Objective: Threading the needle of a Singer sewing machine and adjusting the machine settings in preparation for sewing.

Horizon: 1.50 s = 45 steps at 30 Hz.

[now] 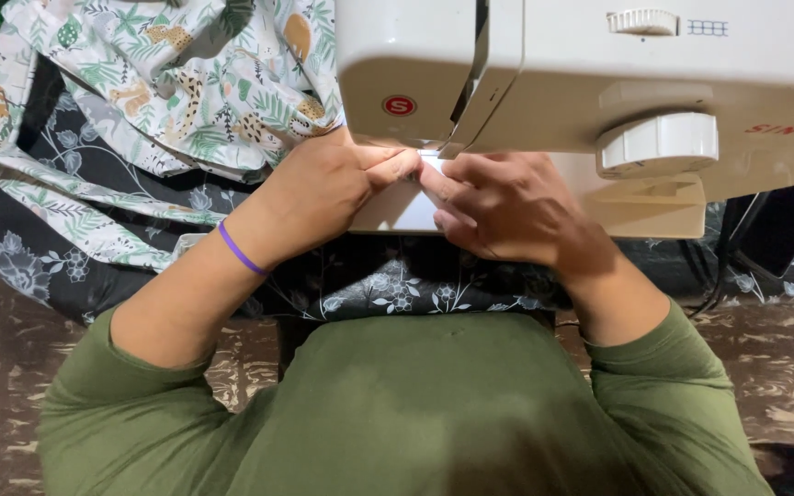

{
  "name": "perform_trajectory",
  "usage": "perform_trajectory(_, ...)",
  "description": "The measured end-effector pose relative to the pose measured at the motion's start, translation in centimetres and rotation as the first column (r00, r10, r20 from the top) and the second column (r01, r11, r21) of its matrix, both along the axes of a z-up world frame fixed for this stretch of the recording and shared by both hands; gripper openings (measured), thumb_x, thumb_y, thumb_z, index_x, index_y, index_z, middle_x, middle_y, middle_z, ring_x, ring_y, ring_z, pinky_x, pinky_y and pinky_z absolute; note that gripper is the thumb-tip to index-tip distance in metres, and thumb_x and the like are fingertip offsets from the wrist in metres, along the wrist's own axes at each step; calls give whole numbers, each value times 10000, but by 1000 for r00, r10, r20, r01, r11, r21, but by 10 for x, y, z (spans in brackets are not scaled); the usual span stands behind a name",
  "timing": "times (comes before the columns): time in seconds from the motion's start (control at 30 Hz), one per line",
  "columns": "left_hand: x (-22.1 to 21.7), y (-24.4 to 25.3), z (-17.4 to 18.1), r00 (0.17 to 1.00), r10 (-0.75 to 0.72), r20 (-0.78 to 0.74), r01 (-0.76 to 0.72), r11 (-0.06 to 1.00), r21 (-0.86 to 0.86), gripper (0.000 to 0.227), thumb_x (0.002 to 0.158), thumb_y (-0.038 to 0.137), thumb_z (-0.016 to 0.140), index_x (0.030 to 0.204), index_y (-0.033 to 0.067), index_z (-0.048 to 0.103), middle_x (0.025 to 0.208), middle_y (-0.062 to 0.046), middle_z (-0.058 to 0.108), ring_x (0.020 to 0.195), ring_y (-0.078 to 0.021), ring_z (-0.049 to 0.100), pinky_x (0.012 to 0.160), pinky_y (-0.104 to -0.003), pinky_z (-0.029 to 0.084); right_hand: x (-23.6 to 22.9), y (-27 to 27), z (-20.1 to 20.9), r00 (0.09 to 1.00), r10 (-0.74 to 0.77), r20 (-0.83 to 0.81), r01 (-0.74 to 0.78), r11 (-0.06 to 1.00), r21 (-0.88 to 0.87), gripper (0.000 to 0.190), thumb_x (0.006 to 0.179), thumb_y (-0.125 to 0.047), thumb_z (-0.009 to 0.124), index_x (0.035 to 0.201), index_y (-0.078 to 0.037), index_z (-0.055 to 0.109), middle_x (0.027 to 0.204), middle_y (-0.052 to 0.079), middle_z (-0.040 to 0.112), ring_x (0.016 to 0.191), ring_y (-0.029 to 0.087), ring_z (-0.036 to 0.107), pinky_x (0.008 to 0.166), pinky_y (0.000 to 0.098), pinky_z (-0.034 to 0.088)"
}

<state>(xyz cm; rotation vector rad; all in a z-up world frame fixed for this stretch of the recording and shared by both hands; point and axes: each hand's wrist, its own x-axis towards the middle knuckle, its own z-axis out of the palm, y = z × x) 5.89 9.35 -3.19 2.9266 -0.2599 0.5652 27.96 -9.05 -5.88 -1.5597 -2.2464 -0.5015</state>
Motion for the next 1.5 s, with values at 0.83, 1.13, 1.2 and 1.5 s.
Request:
perform_trajectory(0.83, 3, -2, -20, 996, 61, 65, -61, 998, 1, 499, 1063, 97, 451, 1503, 210, 658, 959, 12, 831, 839, -239, 727, 770, -360, 594, -3, -3, 1, 987, 3, -159, -2, 1000, 7, 249, 997, -363, 706, 1189, -256, 823, 975, -36, 649, 710, 242, 654, 661, 418, 571)
perform_trajectory(1.13, 0, -1, -25, 995, 96, 39, -95, 995, -32, 485, 1137, 165, 413, 1559, 280, 625, 1344, 94, 793, 981, -231, 748, 843, -339, 584, -4, -4, 4, 975, -40, -217, 30, 998, -48, 252, 994, -338, 718, 1204, -266, 837, 900, -16, 631, 729, 286, 666, 666, 440, 559)
perform_trajectory(1.2, -2, 1, -27, 995, 101, 27, -100, 995, -8, 527, 1133, 138, 378, 1585, 305, 590, 1397, 133, 765, 1039, -193, 747, 891, -328, 575, -6, -4, 11, 949, -53, -310, 27, 996, -88, 240, 991, -315, 732, 1200, -284, 845, 874, 4, 617, 761, 319, 669, 691, 482, 546)
perform_trajectory(1.5, -3, 2, -23, 996, 57, 66, -57, 998, -9, 544, 1073, 43, 407, 1525, 217, 653, 1395, 46, 775, 975, -260, 735, 842, -355, 592, -5, -6, 7, 907, -97, -411, 53, 992, -118, 284, 971, -345, 787, 1247, -301, 838, 878, -46, 685, 776, 278, 702, 699, 432, 568)
